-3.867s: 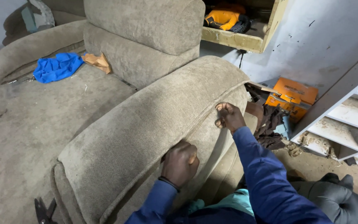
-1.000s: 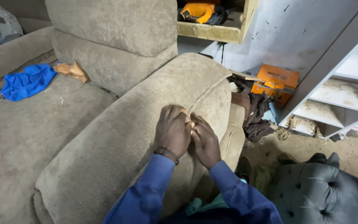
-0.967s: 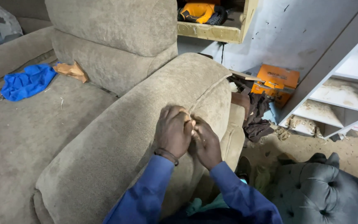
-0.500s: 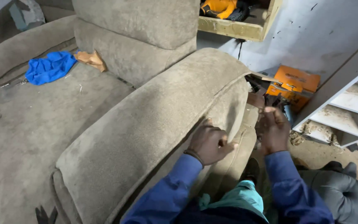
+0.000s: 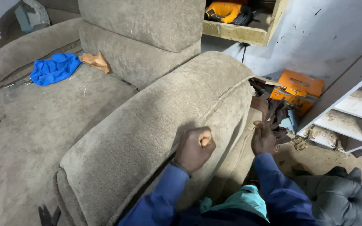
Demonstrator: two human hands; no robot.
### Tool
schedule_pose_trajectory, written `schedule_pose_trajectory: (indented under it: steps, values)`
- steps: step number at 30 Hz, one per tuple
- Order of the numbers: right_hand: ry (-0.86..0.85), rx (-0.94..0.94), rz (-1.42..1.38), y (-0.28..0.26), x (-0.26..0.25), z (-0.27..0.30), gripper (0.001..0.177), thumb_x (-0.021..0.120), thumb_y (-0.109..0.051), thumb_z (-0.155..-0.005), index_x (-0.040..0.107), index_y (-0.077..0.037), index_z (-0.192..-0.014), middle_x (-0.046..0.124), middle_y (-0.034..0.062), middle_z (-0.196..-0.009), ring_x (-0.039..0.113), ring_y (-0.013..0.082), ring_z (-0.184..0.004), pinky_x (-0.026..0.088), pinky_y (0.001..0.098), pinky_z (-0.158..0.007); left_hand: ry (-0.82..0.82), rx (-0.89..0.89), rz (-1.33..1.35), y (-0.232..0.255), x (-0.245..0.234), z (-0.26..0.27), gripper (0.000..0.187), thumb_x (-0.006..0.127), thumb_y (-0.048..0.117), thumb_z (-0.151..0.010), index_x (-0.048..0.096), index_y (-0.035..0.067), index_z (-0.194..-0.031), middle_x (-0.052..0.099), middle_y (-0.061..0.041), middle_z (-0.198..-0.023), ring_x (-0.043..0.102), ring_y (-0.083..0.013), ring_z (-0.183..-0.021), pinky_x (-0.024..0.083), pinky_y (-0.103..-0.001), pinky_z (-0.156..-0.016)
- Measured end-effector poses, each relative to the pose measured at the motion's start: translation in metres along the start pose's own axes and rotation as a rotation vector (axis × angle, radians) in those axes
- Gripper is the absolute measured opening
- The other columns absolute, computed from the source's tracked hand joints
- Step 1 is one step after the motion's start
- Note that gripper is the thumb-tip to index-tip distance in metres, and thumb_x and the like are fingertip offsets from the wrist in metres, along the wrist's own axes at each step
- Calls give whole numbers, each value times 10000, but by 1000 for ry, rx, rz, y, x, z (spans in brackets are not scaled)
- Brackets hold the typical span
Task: Hand-sewing a seam on a sofa armrest using a needle and thread to repair the upholstery.
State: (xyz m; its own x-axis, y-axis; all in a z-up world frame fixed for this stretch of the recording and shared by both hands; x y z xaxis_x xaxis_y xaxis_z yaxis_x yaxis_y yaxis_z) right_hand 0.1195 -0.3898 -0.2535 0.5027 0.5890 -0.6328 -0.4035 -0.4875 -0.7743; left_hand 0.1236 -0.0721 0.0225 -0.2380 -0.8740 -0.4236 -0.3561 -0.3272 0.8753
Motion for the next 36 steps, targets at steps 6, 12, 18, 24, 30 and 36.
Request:
schedule_pose_trajectory:
  steps: [6,12,18,24,30,36]
  values:
    - [-82,-81,-360,-101,7,8,240,480,-174,-1201,663,-242,-1339,808,17,-895,759,339,-1110,559,516,-1118,-92,-57,-313,43,-19,35,284,694,144,-911,473,127,-733,517,-235,-635,630,-516,-655,517,-519,-590]
    - [-218,-98,-423,-176,-5,46,341,419,-142,-1224,758,-114,-1194,806,108,-1067,754,265,-980,651,482,-978,-1,79,-383,30,-19,56,311,643,55,-838,391,161,-690,443,-51,-574,479,-279,-505,360,-497,-562]
    - [-277,-254,-188,-232,-19,90,653,636,-738,-1025,874,-136,-1109,845,122,-956,791,320,-861,535,477,-708,29,-56,-231,46,-7,44,465,707,146,-1015,341,163,-729,286,-58,-667,280,-213,-670,336,-473,-598]
    - [-509,-179,-501,-216,3,87,112,794,-159,-1033,894,-135,-1079,913,54,-1094,866,230,-1058,702,417,-968,-63,-67,-102,53,7,26,257,847,329,-980,661,197,-860,713,30,-768,643,-142,-695,520,-373,-663]
    - [-363,-36,-314,-218,-53,83,139,783,-194,-1062,882,-161,-1154,900,147,-1121,843,379,-1172,653,509,-1024,32,329,-585,67,16,-16,303,603,177,-1120,767,50,-1341,791,-221,-1339,752,-453,-1337,546,-578,-1239]
    - [-243,-19,-451,-201,-83,64,86,800,-187,-1078,875,-156,-1048,887,110,-1011,843,293,-1116,662,443,-1002,-164,417,-541,31,51,-39,298,588,243,-1157,764,39,-1284,780,-249,-1324,723,-494,-1353,561,-628,-1190]
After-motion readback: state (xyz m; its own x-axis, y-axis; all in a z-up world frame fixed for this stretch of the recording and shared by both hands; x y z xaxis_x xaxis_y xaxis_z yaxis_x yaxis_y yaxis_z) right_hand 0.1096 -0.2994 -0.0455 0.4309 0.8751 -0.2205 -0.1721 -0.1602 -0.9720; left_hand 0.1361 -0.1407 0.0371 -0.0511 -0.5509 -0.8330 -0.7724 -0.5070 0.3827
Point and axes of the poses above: each hand's wrist, its own z-axis away from the middle knuckle, its own x-axis out of the palm, y = z × x, the point moved 9 cm from there along -z, towards the middle knuckle
